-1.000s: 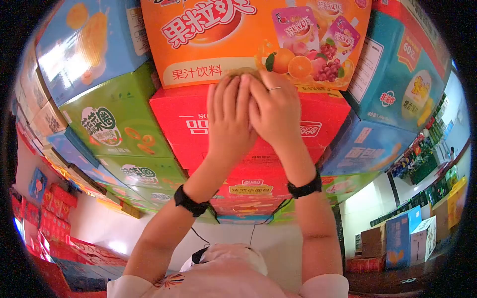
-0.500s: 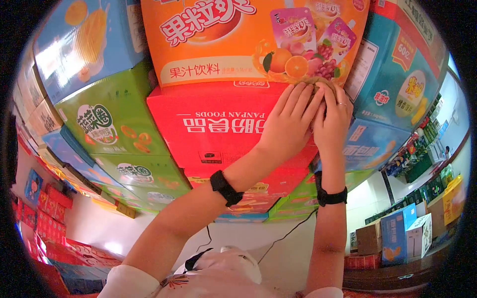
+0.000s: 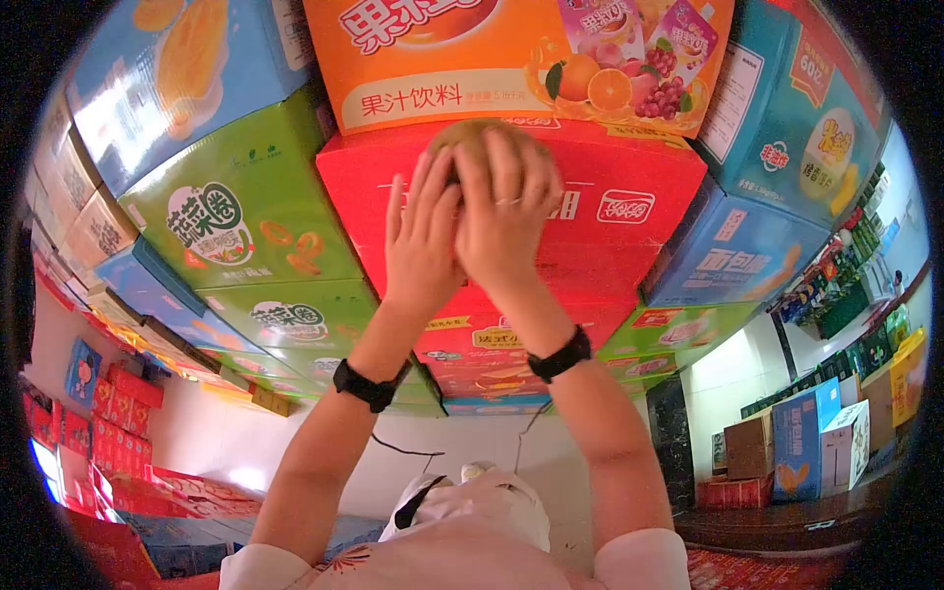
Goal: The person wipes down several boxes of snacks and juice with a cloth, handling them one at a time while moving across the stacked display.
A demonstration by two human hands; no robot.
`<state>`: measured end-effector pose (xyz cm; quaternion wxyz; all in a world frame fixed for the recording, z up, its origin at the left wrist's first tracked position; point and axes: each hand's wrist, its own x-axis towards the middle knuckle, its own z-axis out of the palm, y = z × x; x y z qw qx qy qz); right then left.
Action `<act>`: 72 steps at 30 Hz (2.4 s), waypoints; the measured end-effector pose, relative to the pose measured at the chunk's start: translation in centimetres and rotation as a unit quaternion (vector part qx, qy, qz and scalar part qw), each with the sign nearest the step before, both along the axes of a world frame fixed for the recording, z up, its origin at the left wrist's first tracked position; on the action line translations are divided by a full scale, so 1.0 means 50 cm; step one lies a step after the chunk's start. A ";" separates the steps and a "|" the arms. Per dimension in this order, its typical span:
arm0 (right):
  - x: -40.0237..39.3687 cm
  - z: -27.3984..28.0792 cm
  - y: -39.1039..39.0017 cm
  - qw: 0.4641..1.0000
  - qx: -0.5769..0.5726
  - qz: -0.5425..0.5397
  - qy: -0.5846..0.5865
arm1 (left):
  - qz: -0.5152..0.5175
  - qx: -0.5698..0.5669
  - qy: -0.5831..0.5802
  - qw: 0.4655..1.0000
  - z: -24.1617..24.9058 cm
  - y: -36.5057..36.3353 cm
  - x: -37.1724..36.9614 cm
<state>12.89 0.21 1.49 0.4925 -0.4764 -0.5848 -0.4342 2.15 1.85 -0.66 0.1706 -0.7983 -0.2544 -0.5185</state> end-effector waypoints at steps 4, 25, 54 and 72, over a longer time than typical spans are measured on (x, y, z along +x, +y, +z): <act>-0.051 -0.139 0.016 0.997 -0.036 0.046 -0.045 | 0.031 -0.049 0.008 0.998 -0.115 0.000 -0.067; -0.215 -0.390 -0.148 0.857 -0.466 0.145 0.165 | -0.166 -0.444 -0.113 0.873 -0.404 -0.103 -0.265; -0.368 -0.013 0.145 0.987 -0.073 0.114 -0.089 | 0.022 -0.018 -0.080 0.996 -0.041 0.118 -0.361; -0.415 -0.039 0.107 0.969 -0.071 0.195 -0.132 | 0.070 -0.032 -0.126 0.989 -0.049 0.080 -0.474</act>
